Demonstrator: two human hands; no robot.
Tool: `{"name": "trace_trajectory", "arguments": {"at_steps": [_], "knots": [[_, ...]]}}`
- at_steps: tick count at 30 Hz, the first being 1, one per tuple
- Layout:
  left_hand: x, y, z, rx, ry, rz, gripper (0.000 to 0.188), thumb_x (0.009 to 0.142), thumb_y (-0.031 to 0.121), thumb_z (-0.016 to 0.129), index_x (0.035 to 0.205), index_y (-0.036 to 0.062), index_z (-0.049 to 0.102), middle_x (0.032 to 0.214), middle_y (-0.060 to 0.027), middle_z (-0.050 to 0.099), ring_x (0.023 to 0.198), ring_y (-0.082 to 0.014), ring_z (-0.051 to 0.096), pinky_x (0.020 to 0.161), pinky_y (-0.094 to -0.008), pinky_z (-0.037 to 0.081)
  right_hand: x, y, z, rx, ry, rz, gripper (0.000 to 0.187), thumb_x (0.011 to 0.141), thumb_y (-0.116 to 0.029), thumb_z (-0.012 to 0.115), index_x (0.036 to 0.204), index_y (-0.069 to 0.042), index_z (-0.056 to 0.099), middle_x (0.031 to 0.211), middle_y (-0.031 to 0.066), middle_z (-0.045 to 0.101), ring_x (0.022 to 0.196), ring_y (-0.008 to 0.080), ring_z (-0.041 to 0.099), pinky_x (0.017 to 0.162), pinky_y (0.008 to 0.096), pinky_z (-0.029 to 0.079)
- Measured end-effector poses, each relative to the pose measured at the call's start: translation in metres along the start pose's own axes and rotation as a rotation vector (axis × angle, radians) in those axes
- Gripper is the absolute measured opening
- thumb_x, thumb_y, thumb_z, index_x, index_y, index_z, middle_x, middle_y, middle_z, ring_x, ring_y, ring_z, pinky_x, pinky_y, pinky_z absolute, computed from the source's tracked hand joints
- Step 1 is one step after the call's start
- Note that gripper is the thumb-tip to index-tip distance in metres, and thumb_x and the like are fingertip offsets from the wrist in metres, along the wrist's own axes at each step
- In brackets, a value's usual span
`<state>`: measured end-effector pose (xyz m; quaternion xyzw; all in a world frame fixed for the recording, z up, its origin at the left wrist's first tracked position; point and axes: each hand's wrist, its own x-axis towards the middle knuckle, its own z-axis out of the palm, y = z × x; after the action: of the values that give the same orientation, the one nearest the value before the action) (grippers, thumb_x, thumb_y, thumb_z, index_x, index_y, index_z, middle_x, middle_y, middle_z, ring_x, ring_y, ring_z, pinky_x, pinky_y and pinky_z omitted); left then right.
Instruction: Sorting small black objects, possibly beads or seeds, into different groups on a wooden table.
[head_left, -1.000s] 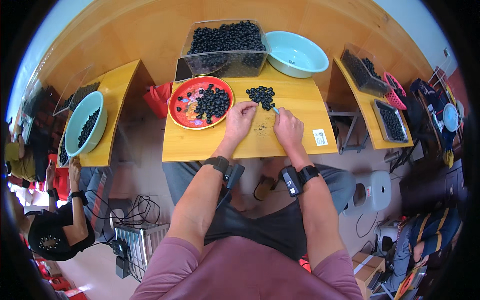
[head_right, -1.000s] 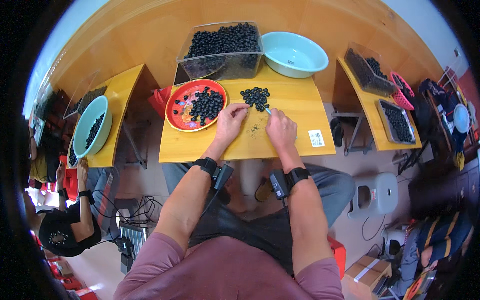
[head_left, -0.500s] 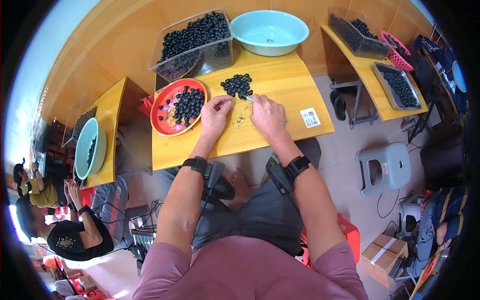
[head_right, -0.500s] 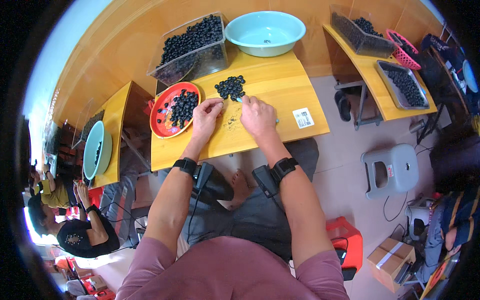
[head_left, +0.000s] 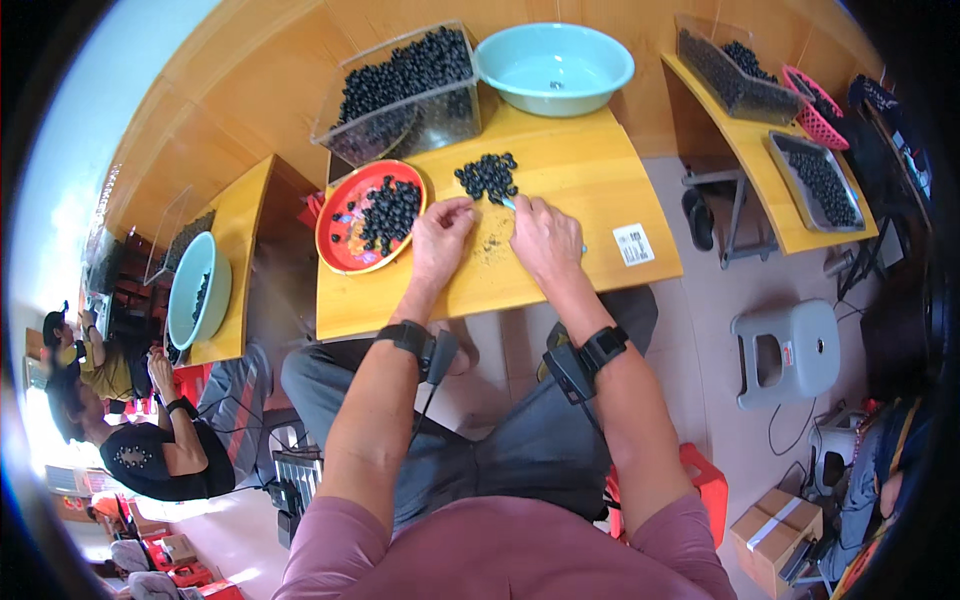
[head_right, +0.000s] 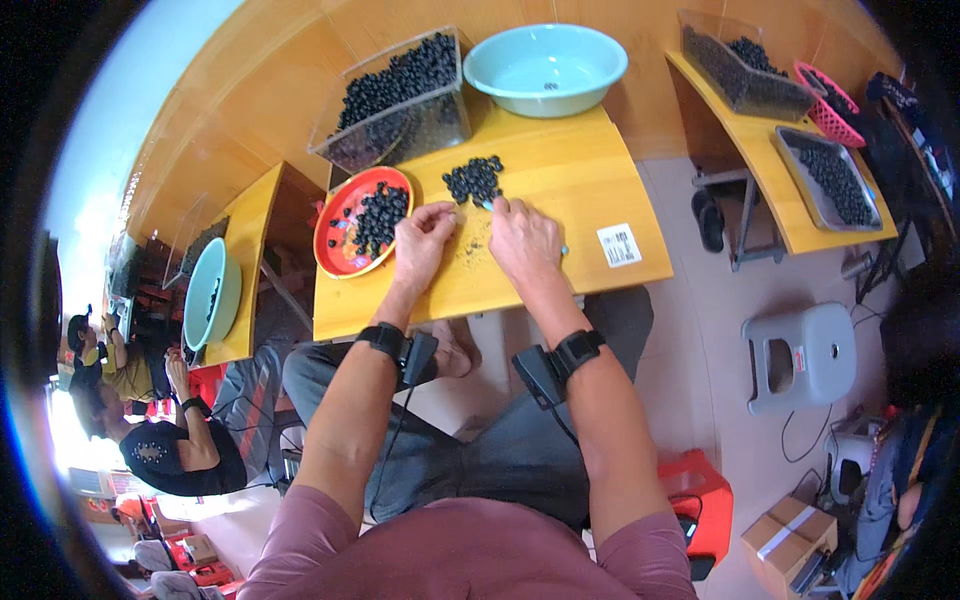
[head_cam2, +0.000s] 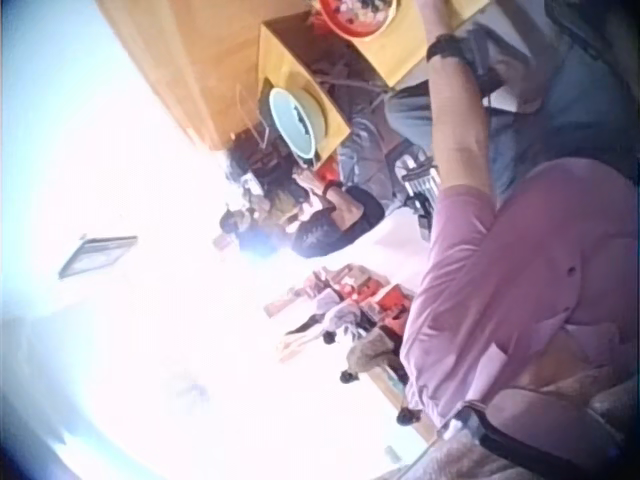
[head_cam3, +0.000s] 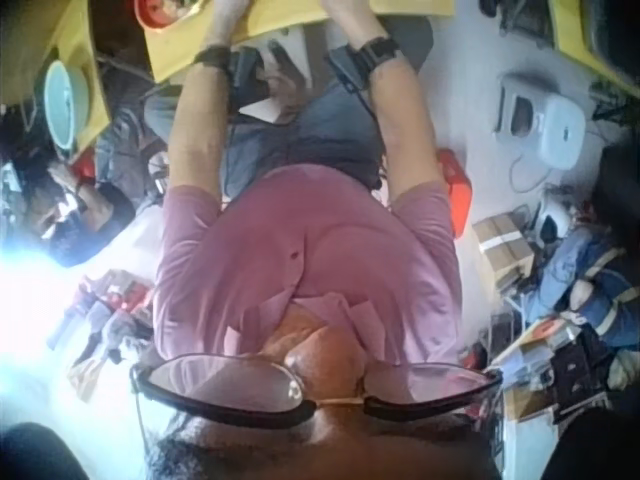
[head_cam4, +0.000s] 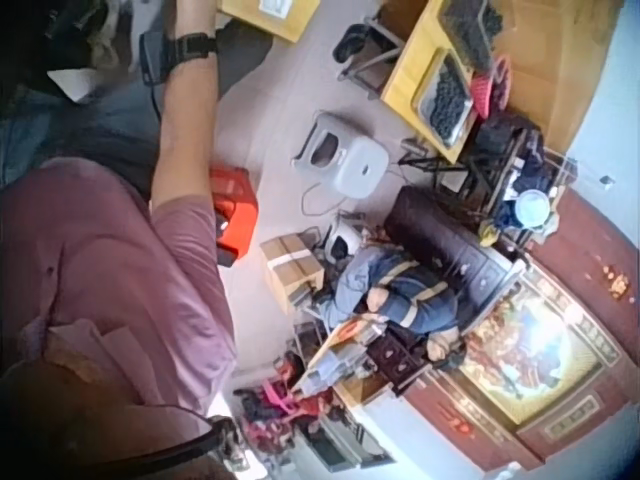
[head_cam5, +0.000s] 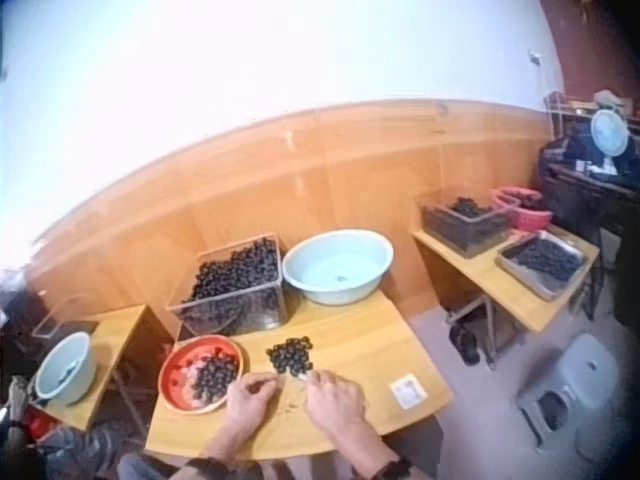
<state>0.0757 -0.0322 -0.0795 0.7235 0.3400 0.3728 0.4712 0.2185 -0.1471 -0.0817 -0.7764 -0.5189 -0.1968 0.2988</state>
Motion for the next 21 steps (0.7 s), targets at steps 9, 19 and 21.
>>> {"name": "trace_trajectory", "arguments": {"at_steps": [9,19,21], "knots": [[-0.0051,-0.0018,-0.0014,0.139,0.006,0.057,0.019,0.094,0.010,0.073,0.107,-0.0041,0.076,0.087,-0.0056,0.075,0.075,-0.0086,0.065,0.070,-0.0258,0.055,-0.0036,-0.0016,-0.0005,-0.023,-0.037,0.012,0.006,0.088,-0.010,0.060,0.088,-0.006,0.064,0.079,0.0140,0.070,0.071,0.0311,0.073,0.061,0.0438,0.059],[-0.0038,0.0003,0.0030,0.106,0.091,0.094,0.019,0.087,0.009,0.078,0.104,-0.0004,0.077,0.092,-0.0127,0.073,0.076,-0.0185,0.069,0.074,-0.0324,0.055,0.0005,-0.0026,-0.0090,-0.059,-0.016,-0.012,0.006,0.090,-0.011,0.061,0.090,-0.007,0.065,0.079,0.0125,0.068,0.069,0.0307,0.072,0.060,0.0425,0.059],[-0.0027,-0.0047,0.0045,0.062,0.104,0.136,0.018,0.086,0.007,0.079,0.102,-0.0006,0.077,0.089,-0.0123,0.071,0.074,-0.0188,0.067,0.071,-0.0329,0.054,0.0007,-0.0020,-0.0055,-0.057,-0.009,-0.008,0.006,0.092,-0.012,0.062,0.090,-0.007,0.064,0.079,0.0124,0.067,0.070,0.0310,0.072,0.061,0.0438,0.058]]}}
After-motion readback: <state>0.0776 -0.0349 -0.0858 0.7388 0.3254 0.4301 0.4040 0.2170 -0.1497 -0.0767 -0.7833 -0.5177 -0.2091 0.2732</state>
